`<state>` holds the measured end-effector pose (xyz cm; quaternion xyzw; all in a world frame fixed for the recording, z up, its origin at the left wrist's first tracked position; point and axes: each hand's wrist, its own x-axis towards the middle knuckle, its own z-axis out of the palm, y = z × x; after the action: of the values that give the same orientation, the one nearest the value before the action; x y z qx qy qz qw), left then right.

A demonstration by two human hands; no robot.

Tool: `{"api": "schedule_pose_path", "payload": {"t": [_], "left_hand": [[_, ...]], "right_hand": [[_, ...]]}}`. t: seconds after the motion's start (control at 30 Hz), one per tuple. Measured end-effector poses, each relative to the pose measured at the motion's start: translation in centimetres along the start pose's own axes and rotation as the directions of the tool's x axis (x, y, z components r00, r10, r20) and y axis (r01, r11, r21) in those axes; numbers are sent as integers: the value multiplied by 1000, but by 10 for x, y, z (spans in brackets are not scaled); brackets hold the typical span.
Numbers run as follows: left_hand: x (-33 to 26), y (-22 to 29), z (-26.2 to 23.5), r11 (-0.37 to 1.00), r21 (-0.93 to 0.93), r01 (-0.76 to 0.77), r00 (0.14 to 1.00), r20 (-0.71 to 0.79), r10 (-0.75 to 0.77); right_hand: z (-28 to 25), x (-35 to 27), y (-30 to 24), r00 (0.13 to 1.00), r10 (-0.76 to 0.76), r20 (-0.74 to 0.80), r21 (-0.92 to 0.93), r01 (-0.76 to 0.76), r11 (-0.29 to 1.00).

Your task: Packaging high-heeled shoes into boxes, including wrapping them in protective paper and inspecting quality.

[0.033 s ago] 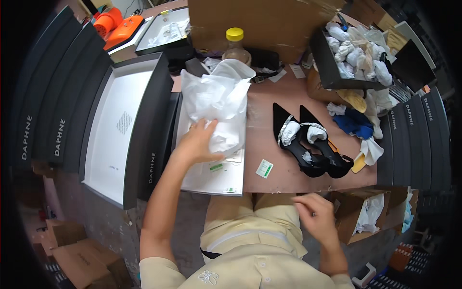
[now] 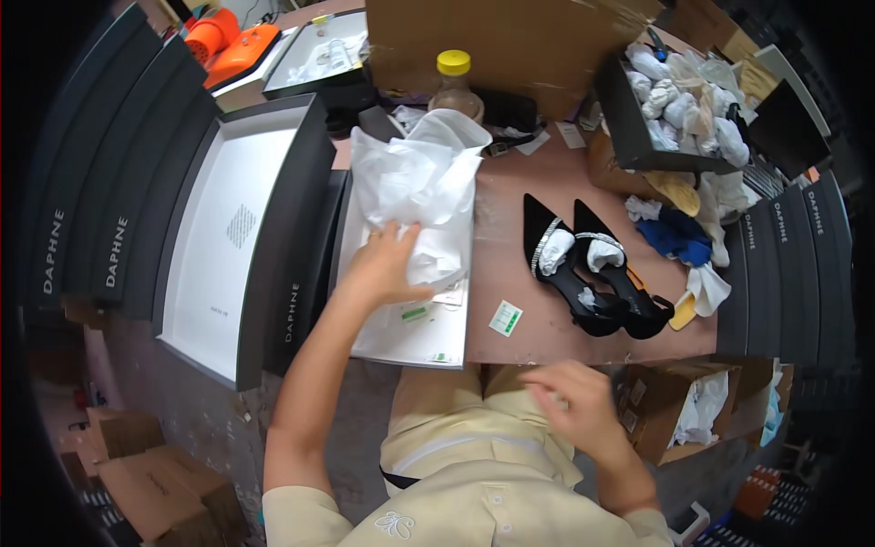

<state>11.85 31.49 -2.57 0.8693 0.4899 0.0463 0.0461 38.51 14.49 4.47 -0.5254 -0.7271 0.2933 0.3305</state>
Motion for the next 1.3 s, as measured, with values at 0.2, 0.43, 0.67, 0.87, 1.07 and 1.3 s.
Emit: {"api": "schedule_pose_path", "payload": {"t": [0.2, 0.43, 0.67, 0.87, 1.07, 1.3], "left_hand": [[25, 2, 3, 997, 47, 68, 992, 107, -73], [37, -18, -1, 994, -90, 60, 995, 90, -52], [22, -37, 24, 1000, 9, -18, 1000, -7, 18], [11, -23, 14, 995, -60, -75, 994, 72, 79], [-23, 6, -3, 990, 84, 112, 992, 49, -117], [-31, 143, -68, 986, -126, -106, 918, -393, 48]], "right_hand": [[133, 124, -21, 643, -245, 726, -171, 514, 841], [251, 154, -8, 548, -197, 813, -212, 593, 777], [167, 134, -30, 653, -456, 604, -111, 636, 763], [-3, 13, -3, 862, -237, -449, 159, 337, 928], [-175, -185, 47, -115, -326, -938, -305, -169, 937], [-291, -395, 186, 70, -280, -957, -9, -977, -212]]}}
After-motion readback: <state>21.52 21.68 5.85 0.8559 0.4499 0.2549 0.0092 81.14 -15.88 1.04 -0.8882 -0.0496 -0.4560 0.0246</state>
